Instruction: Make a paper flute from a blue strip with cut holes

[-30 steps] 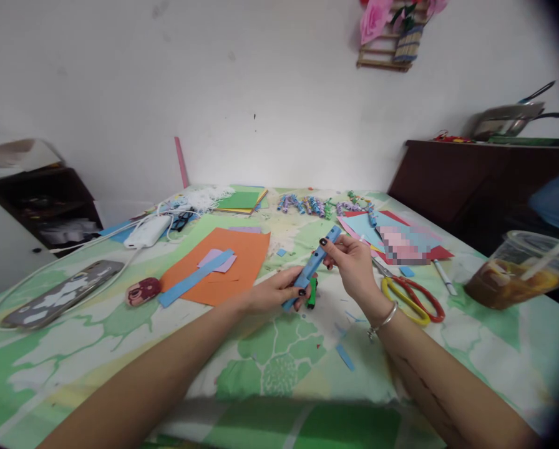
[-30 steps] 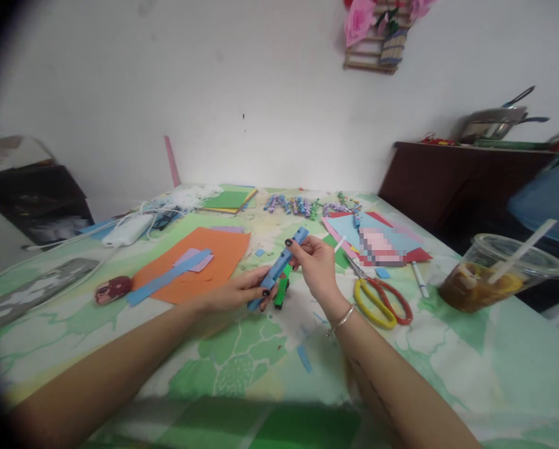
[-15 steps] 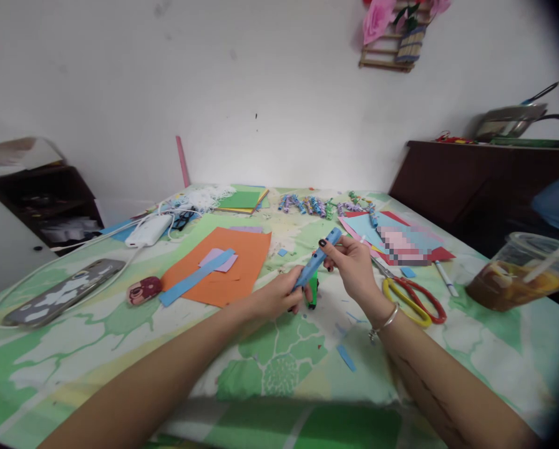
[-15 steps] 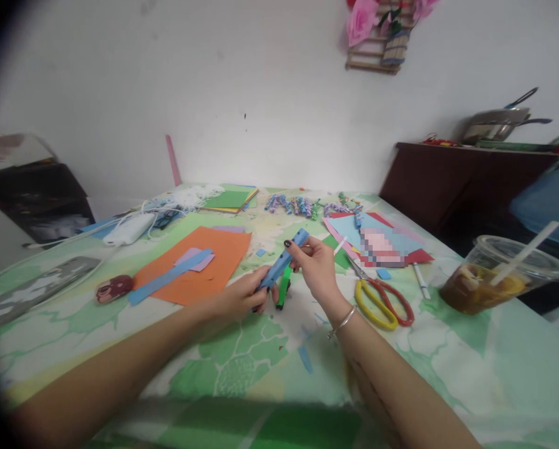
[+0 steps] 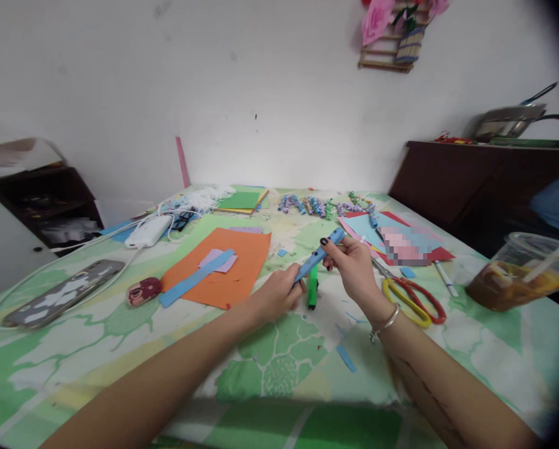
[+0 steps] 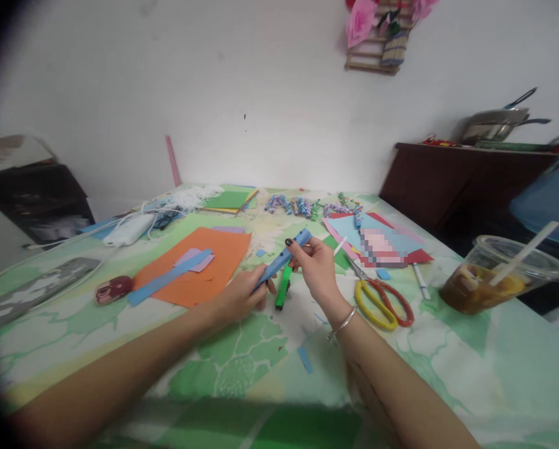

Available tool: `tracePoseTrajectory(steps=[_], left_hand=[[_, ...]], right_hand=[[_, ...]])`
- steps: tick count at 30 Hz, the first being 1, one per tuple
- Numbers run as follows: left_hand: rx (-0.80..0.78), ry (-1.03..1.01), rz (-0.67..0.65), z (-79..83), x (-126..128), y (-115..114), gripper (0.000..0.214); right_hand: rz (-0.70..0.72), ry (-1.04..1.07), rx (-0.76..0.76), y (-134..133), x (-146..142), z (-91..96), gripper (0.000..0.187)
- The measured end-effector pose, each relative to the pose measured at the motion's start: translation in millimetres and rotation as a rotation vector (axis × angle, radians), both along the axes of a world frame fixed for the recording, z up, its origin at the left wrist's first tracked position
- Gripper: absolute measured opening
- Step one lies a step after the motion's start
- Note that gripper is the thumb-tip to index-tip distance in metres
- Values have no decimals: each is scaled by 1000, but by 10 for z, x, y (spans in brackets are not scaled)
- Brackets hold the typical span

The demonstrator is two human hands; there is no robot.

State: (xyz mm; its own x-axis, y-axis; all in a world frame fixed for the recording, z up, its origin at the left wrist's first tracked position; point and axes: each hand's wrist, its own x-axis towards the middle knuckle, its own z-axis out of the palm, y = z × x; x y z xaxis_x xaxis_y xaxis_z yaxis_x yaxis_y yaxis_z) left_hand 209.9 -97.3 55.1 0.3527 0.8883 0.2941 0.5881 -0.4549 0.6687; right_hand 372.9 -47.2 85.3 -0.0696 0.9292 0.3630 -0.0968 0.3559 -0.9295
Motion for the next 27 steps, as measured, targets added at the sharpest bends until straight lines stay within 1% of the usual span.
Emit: tracePoseTrajectory(steps=[3,6,11,15,17,22,27], left_hand=[[105,83,91,-9,-1,4,12],[192,181,162,-38,-5,32,21],[280,342,242,-86,5,67,28],[358,434,318,-67,20,58,29],[402,462,331,-54,18,57,31],[488,518,304,-68,16,68,32],[506,589,289,-89,36,50,33]], right_hand=[[-40,25,-4,41,27,-13,28],[-78,48,-17,68,41,-26,28],[-97,66,-49,49,11,-43,30],[-115,77,-80,18,-18,-48,30],[-132,86,-99,13,-21,-43,31],[-180,126,-164,38,-6,-22,31],[-198,155,-205,78,7,-21,29]])
